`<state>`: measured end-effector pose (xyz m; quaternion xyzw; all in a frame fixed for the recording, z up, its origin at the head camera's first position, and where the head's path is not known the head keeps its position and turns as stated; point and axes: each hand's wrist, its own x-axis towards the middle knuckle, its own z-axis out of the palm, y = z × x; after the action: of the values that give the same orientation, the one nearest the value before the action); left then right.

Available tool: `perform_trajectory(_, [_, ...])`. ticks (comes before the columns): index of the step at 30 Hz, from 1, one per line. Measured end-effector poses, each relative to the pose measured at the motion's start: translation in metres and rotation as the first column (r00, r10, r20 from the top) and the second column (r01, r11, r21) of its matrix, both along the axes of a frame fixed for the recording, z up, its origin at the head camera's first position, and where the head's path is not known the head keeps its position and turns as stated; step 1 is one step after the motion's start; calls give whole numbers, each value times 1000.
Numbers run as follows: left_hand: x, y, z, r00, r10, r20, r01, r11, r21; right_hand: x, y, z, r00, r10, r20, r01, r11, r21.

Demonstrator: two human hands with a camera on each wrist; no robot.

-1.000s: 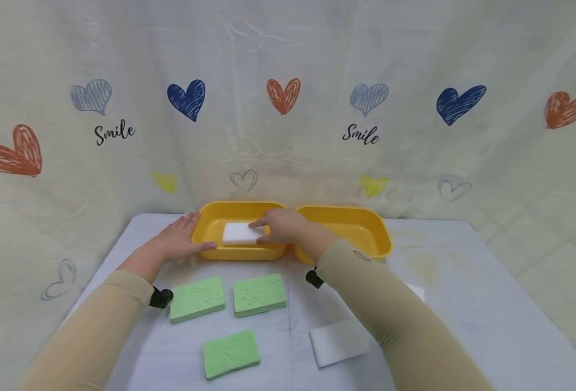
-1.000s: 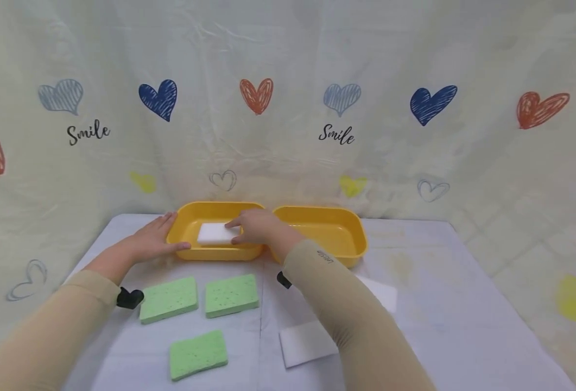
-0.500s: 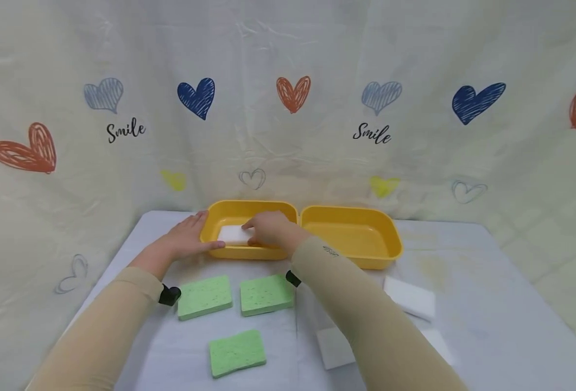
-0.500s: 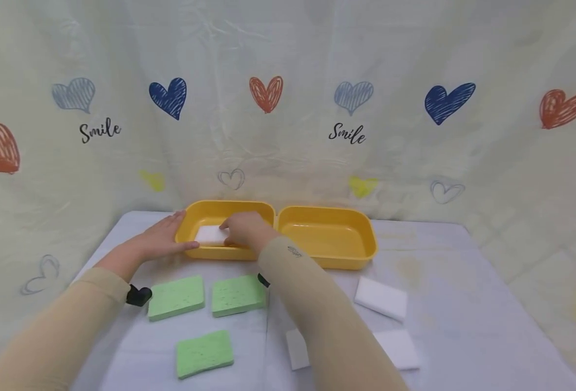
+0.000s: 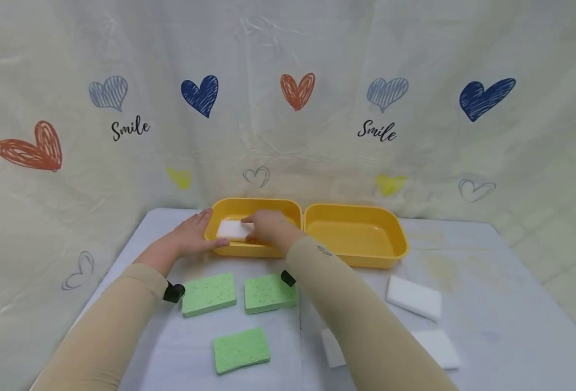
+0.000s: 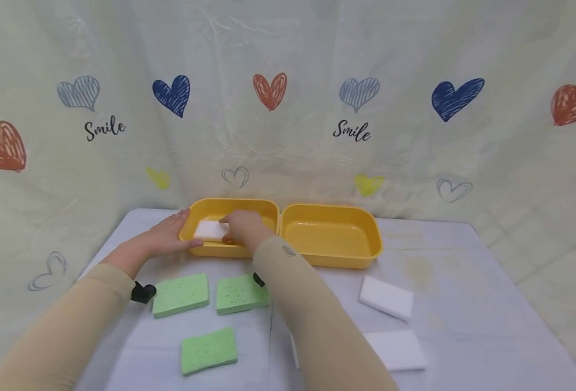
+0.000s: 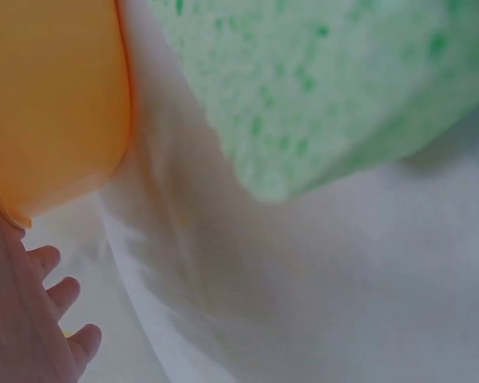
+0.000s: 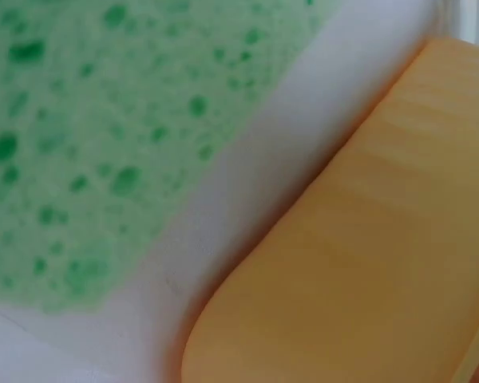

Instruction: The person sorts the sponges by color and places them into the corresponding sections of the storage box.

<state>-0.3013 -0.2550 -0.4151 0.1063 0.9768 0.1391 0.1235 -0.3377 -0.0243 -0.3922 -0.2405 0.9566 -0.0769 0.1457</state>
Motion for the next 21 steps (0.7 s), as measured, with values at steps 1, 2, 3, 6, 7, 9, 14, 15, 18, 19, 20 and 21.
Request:
perform_trajectory(1, [0, 0, 1, 1000, -3, -1, 3, 1000, 0, -1, 1, 0, 1000, 0, -10, 0, 1000, -1])
perform_trajectory(2, [0, 1, 1, 1000, -4, -1, 4, 1000, -1, -2, 2, 1, 1000, -2, -18, 2, 1000, -7])
perform_trajectory(3, [-1, 1, 1, 1000, -5, -2, 5, 1000, -5, -3, 3, 1, 1000, -7, -21, 6, 1000, -21])
perform_trajectory(6, [-2, 0, 1, 1000, -7, 2, 7, 1000, -1, -5, 6, 3, 1000, -15, -25, 14, 999, -52])
perform_trajectory(7, [-2, 0, 1, 1000, -9, 4, 9, 1000, 1, -5, 7, 4, 1000, -17, -22, 16, 998, -57])
perform_trajectory(9, [-2, 0, 1, 1000, -11, 6, 11, 1000, -1, -5, 9, 5, 1000, -20, -24, 19, 998, -56])
perform_trajectory(14, [-1, 0, 0, 1000, -11, 9, 11, 1000, 1, 0, 15, 15, 999, -18, -34, 16, 999, -47])
perform_trajectory(15, [-1, 0, 0, 1000, -12, 9, 12, 1000, 4, 2, 17, 18, 999, -15, -38, 13, 999, -49])
perform_trajectory(18, [-2, 0, 0, 1000, -10, 9, 10, 1000, 14, 7, 25, 26, 997, 15, -72, -18, 999, -40])
perform_trajectory(19, [-2, 0, 0, 1000, -12, 7, 12, 1000, 16, 9, 28, 29, 996, 27, -88, -30, 999, -33])
perform_trajectory(20, [-2, 0, -1, 1000, -9, 4, 9, 1000, 13, 11, 32, 31, 994, 35, -99, -39, 999, -32])
perform_trajectory(21, [-2, 0, -1, 1000, -11, 0, 11, 1000, 20, 13, 35, 33, 993, 45, -112, -49, 998, -29])
